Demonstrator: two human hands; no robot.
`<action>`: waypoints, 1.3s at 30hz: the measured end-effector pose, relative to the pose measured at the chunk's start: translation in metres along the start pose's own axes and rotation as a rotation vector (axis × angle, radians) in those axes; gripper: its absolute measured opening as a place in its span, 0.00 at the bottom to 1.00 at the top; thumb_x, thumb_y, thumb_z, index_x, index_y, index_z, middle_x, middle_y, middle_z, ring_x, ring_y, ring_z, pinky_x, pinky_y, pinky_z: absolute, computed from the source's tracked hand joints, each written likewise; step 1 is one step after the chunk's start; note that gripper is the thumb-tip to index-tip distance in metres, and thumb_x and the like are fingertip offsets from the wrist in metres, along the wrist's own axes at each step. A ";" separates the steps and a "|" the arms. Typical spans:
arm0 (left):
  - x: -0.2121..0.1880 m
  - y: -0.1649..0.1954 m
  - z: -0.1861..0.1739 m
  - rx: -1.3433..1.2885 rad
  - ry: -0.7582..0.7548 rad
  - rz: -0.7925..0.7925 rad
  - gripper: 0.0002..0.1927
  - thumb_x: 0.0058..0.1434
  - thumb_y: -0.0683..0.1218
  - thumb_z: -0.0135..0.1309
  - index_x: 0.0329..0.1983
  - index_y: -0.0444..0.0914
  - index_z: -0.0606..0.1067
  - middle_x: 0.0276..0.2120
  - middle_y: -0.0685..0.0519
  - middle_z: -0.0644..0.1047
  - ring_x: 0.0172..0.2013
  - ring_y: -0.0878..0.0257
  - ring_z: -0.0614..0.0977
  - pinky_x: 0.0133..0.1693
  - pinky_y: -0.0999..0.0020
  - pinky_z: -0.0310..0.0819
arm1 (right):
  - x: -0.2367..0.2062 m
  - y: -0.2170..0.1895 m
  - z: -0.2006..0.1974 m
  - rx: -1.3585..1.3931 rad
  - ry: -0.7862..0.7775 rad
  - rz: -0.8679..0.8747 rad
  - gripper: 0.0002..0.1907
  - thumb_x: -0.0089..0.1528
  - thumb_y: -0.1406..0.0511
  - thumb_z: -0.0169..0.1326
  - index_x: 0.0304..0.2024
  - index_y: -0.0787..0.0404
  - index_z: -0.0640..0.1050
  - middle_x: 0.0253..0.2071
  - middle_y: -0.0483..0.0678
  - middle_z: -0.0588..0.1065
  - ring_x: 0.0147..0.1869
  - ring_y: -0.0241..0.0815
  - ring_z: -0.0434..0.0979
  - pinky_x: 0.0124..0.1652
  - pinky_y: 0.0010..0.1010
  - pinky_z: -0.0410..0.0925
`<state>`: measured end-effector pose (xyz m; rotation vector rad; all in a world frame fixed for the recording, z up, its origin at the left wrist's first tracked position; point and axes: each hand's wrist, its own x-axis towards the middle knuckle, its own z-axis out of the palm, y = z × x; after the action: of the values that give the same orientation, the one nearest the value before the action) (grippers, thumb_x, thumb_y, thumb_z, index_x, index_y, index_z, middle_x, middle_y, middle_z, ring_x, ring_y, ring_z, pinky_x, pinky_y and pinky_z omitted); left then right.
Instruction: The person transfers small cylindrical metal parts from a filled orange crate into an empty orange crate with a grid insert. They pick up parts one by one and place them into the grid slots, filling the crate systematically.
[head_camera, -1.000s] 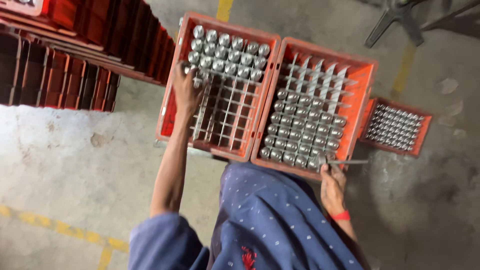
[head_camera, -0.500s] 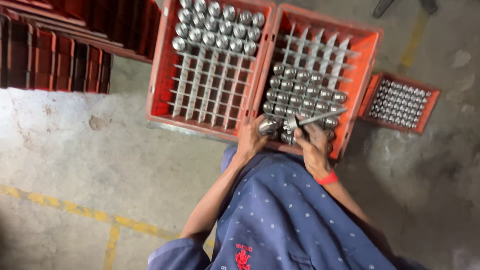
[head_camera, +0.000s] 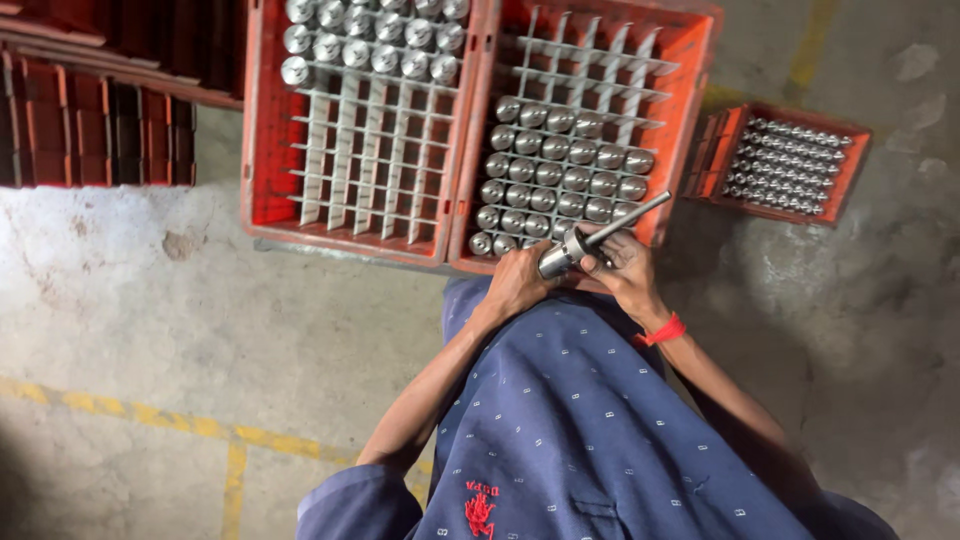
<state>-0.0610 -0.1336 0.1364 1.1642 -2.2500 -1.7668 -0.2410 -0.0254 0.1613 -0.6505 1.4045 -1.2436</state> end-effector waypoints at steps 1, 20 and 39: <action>0.005 0.004 0.005 0.002 -0.013 0.021 0.25 0.50 0.54 0.69 0.46 0.37 0.77 0.32 0.37 0.82 0.38 0.40 0.84 0.40 0.48 0.76 | -0.002 0.004 -0.008 -0.013 0.036 0.008 0.31 0.61 0.68 0.65 0.65 0.71 0.71 0.59 0.53 0.76 0.63 0.42 0.76 0.63 0.30 0.68; 0.179 0.047 0.003 0.582 0.334 0.704 0.41 0.47 0.27 0.48 0.68 0.40 0.68 0.61 0.42 0.73 0.49 0.47 0.79 0.49 0.59 0.81 | -0.034 0.023 -0.096 0.336 0.586 -0.150 0.23 0.67 0.79 0.52 0.66 0.73 0.71 0.52 0.46 0.74 0.54 0.31 0.72 0.58 0.22 0.66; 0.096 -0.145 -0.350 0.713 0.898 -0.060 0.23 0.56 0.47 0.67 0.56 0.46 0.80 0.69 0.39 0.61 0.73 0.40 0.56 0.66 0.38 0.53 | -0.020 0.037 0.013 0.272 0.508 -0.028 0.26 0.67 0.76 0.55 0.68 0.74 0.69 0.59 0.50 0.74 0.59 0.34 0.72 0.62 0.25 0.64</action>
<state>0.1098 -0.4830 0.0957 1.6562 -2.2015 -0.2115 -0.2144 -0.0006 0.1360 -0.1684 1.5915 -1.6620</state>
